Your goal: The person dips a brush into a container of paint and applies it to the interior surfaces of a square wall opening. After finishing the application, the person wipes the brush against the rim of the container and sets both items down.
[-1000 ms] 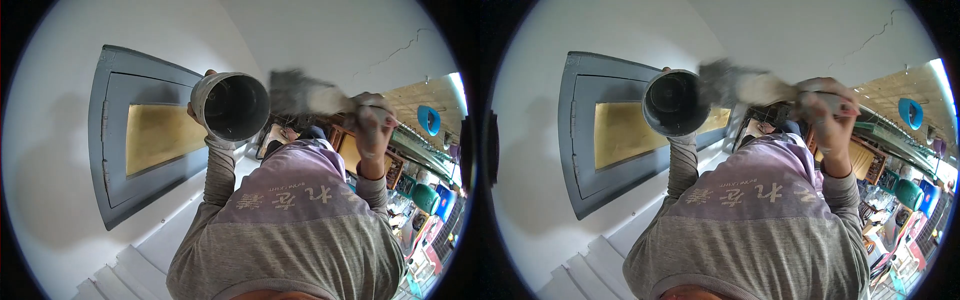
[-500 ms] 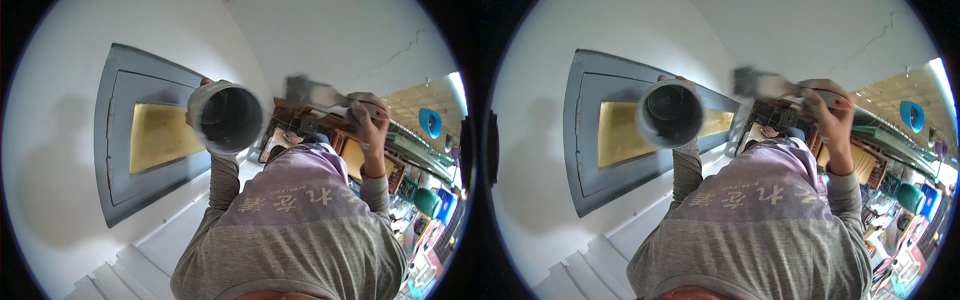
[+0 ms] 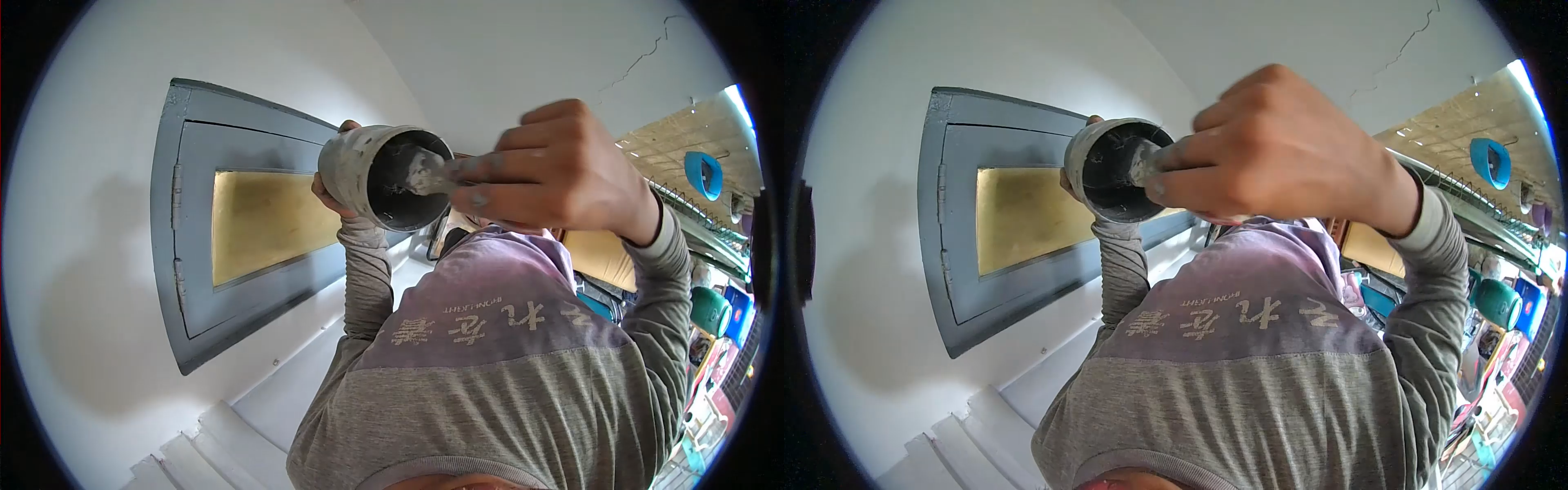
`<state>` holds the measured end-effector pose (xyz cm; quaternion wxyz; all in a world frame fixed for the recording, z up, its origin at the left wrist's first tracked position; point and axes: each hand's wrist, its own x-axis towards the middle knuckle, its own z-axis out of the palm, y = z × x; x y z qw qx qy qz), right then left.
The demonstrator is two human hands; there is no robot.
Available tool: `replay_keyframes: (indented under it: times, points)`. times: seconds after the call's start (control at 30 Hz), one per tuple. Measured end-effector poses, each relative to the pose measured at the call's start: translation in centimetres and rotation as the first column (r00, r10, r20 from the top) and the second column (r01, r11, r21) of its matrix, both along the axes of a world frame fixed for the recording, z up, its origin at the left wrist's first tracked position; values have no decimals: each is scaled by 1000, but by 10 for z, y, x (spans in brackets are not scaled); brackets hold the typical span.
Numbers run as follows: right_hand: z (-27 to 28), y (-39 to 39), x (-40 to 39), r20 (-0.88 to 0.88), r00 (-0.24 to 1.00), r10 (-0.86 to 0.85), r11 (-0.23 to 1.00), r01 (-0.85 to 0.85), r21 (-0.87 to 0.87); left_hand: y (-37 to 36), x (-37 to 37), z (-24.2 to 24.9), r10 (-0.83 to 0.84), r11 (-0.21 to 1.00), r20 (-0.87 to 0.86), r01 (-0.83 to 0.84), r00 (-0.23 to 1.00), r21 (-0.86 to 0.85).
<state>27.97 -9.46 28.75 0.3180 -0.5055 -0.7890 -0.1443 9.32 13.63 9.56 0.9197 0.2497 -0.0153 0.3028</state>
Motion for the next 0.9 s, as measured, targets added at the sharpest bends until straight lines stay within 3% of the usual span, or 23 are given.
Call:
replay_keyframes:
  times: [0.07, 0.33, 0.63, 0.73, 0.83, 0.9]
  points:
    - [-5, 13, -3, 114, 993, 14, 1000, -11, -29, -5, 2, 6, 12, 999, -14, -12, 1000, 37]
    - [-31, 41, -27, 209, 976, 58, 996, -43, -74, -19, -3, 25, 100, 993, -56, -96, 993, 72]
    - [-28, 47, -30, 209, 975, 71, 986, -37, -161, -13, -3, 20, 99, 993, -44, -96, 994, 75]
    - [-24, 39, -23, 65, 995, 75, 991, -67, -114, -11, -6, 16, 108, 989, -57, -101, 993, 106]
    - [-18, 25, -6, -290, 956, 49, 993, -77, -84, -2, -10, 5, 106, 984, -19, -102, 994, 146]
    - [-20, 14, 1, -544, 838, -42, 991, -32, -126, 4, -11, -4, 124, 987, 24, -126, 992, 103]
